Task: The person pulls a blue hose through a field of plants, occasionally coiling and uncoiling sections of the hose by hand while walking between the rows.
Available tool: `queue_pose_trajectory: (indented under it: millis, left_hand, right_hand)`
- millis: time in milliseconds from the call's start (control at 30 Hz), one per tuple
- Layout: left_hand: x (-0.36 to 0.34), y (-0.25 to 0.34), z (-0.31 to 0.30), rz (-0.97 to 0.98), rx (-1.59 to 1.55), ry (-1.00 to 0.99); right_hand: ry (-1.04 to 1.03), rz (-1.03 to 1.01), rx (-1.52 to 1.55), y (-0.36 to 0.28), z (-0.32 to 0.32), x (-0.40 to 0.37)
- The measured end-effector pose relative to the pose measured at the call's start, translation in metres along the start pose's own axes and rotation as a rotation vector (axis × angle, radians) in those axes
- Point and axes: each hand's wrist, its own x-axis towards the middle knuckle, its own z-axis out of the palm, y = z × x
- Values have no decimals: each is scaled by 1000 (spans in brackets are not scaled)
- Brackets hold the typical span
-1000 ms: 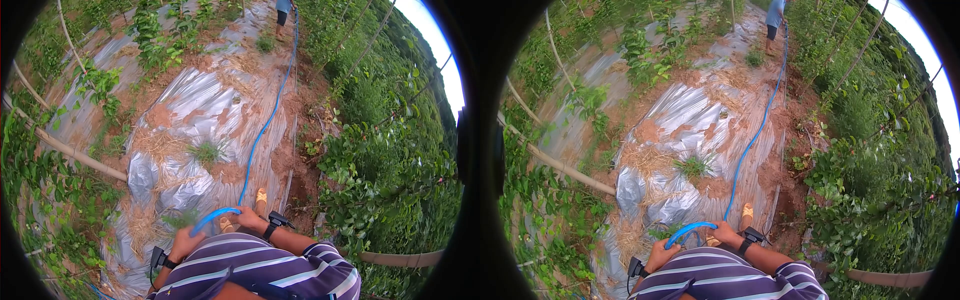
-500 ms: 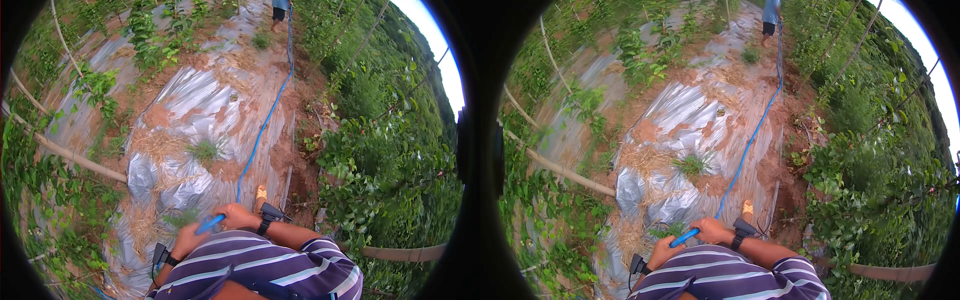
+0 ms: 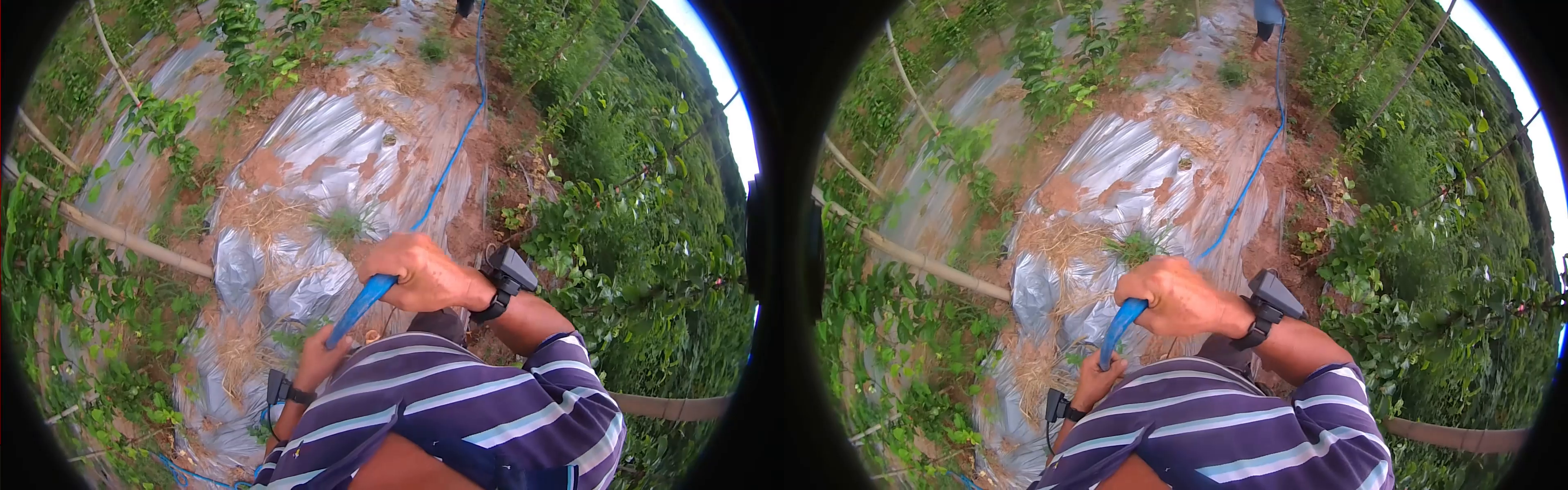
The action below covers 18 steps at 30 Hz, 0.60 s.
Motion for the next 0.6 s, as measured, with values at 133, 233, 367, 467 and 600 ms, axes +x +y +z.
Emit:
queue_pose_trajectory:
  millis: [133, 233, 367, 467, 600]
  left_hand:
    - [12, -18, 0, -88, -63, 45]
    - [33, 13, -2, -86, 0, 176]
    - [100, 52, -4, -65, 33, 361]
    - [170, 133, -3, 11, -11, 476]
    - [269, 213, 12, 138, 205, 417]
  right_hand:
    - [94, -43, -58, 10, -57, 14]
    - [139, 69, -155, 53, -90, 13]
    - [242, 356, -14, 133, -135, 10]
    - [303, 419, -8, 205, -174, -2]
    - [409, 526, -41, 271, -242, -23]
